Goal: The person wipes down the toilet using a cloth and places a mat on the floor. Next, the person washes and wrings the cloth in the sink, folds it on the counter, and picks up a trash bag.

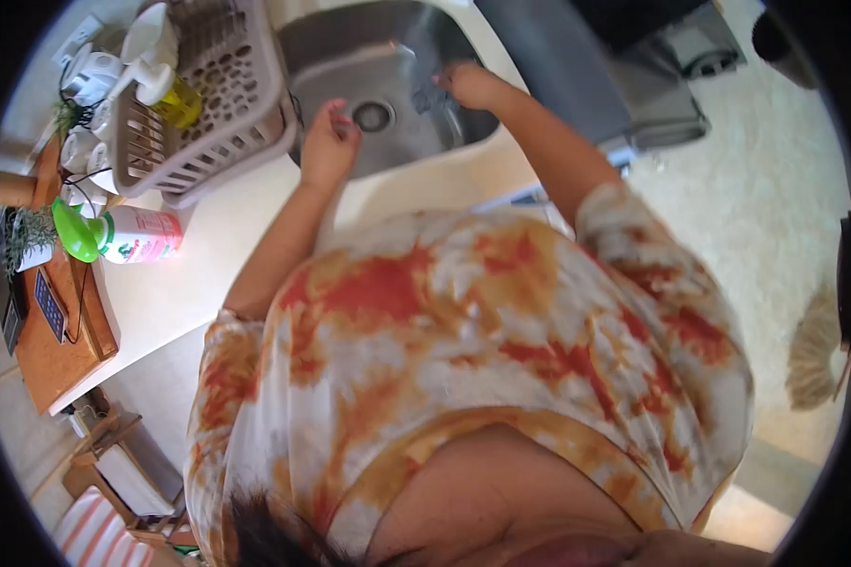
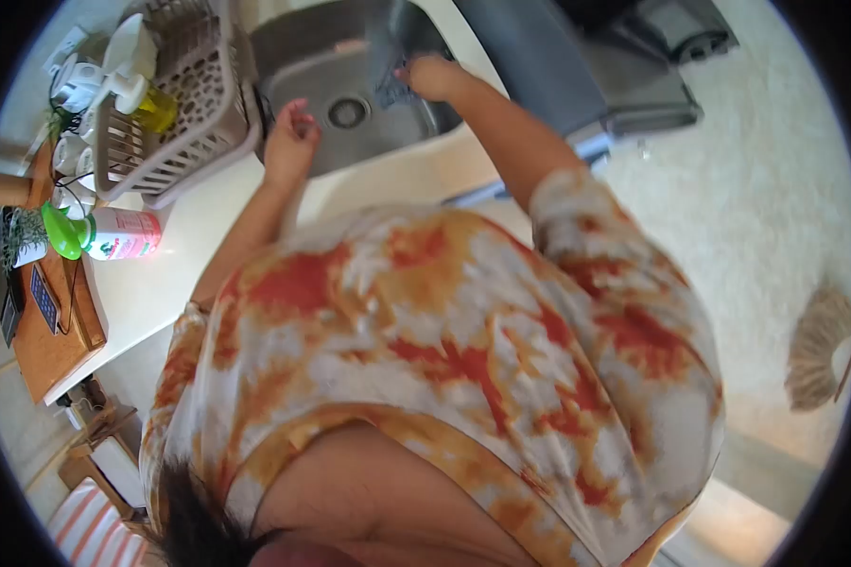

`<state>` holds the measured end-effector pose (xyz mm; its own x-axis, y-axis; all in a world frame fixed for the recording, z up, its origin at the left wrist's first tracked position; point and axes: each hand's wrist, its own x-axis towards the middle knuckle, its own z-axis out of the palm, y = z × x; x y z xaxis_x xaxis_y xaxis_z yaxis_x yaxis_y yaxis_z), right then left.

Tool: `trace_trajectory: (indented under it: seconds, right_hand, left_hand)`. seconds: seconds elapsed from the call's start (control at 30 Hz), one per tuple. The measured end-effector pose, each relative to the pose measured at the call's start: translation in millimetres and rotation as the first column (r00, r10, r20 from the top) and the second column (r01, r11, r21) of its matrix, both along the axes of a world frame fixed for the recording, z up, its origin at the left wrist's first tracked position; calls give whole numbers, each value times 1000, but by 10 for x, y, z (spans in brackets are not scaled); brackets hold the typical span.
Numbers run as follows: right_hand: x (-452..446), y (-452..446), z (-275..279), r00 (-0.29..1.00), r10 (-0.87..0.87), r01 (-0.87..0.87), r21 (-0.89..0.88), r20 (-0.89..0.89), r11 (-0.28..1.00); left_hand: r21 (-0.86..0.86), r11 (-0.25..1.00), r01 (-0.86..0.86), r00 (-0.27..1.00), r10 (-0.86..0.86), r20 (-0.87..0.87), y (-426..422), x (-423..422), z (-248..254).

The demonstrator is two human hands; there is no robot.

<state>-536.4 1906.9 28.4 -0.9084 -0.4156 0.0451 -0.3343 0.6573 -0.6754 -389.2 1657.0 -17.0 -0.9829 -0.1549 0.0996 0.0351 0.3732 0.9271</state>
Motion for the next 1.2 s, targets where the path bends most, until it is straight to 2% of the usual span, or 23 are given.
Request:
trace_trajectory:
  seconds: [0.03, 0.07, 0.1, 0.13, 0.23, 0.3, 0.33, 0.4, 0.43, 0.47, 0.53, 0.57, 0.63, 0.7, 0.87, 0.93, 0.97, 1.03, 1.07, 1.1, 1.13, 1.17, 1.2]
  right_hand:
    - [125, 86, -189, 990, 39, -106, 551, 132, 828]
    - [83, 75, -97, 994, 32, -86, 548, 108, 832]
    - [41, 86, 56, 991, -112, 80, 354, 68, 932]
    - [155, 100, 92, 961, -259, 245, 137, 98, 960]
    - [240, 133, 411, 940, -299, 292, 63, 163, 954]
    - [243, 144, 566, 932, -277, 265, 82, 235, 961]
    - [280, 120, 588, 920, -280, 280, 42, 274, 959]
    - [392, 71, 623, 907, -278, 292, 1, 318, 956]
    - [458, 37, 650, 909, -177, 232, -105, 377, 967]
    - [503, -12, 666, 904, -67, 172, -216, 422, 961]
    - [546, -117, 564, 893, -33, 176, -281, 448, 944]
    - [590, -190, 545, 881, -7, 187, -335, 472, 923]
    - [670, -284, 534, 860, 28, 196, -382, 509, 903]
    - [810, -401, 690, 861, 134, 83, -396, 491, 914]
    - [981, -538, 950, 888, 168, -9, -349, 427, 937]
    - [920, -498, 992, 859, 202, 98, -538, 470, 837]
    - [890, -485, 1020, 859, 203, 97, -539, 469, 837]
    - [807, -428, 1061, 826, 302, 216, -762, 476, 610]
    - [646, -314, 931, 809, 309, 261, -776, 500, 574]
    - [659, -295, 876, 810, 303, 267, -776, 503, 571]
    - [659, -283, 830, 812, 159, 400, -734, 562, 548]
    - [642, -274, 793, 791, 18, 521, -688, 612, 505]
    - [563, -211, 695, 793, 18, 519, -691, 609, 503]
  left_hand:
    - [2, 1000, 5, 1000, -5, -9, -11, 57, -11]
    - [-80, 997, -18, 996, 11, -86, -33, 33, -154]
    - [-68, 997, -31, 994, 24, -111, -31, -92, -122]
    - [-33, 999, 14, 998, -16, -61, -37, -46, -151]
    - [-14, 996, 86, 996, -86, 5, -6, 29, -127]
    - [-84, 950, 299, 940, -309, -144, 70, 41, -69]
    - [-25, 917, 399, 908, -399, -125, 108, 27, -44]
    - [-43, 906, 421, 891, -422, -168, 240, -25, -28]
    - [-61, 895, 442, 871, -445, -210, 297, -67, -20]
    - [-67, 897, 437, 873, -441, -208, 349, -123, -50]
    - [337, 858, 387, 909, -417, 18, 424, -202, -143]
    - [334, 862, 382, 911, -412, 20, 433, -187, -80]
    - [555, 828, 83, 916, -283, 286, 442, -171, 43]
    - [572, 819, 58, 921, -264, 285, 383, -200, 14]
    - [531, 844, -74, 939, -121, 322, 293, -366, -239]
    - [701, 702, -123, 624, -494, 605, 156, -451, -296]
    - [701, 703, -123, 625, -494, 605, 159, -421, -254]
    - [875, 479, 68, 751, -602, 272, 174, -353, -171]
    - [874, 480, 70, 746, -607, 273, 184, -344, -133]
    - [912, 406, -59, 764, -569, 304, 192, -328, -107]
    - [929, 320, -185, 777, -531, 338, 198, -316, -78]
    - [930, 320, -183, 777, -533, 336, 194, -287, -25]
    - [937, 322, -133, 838, -469, 280, 177, -248, 28]
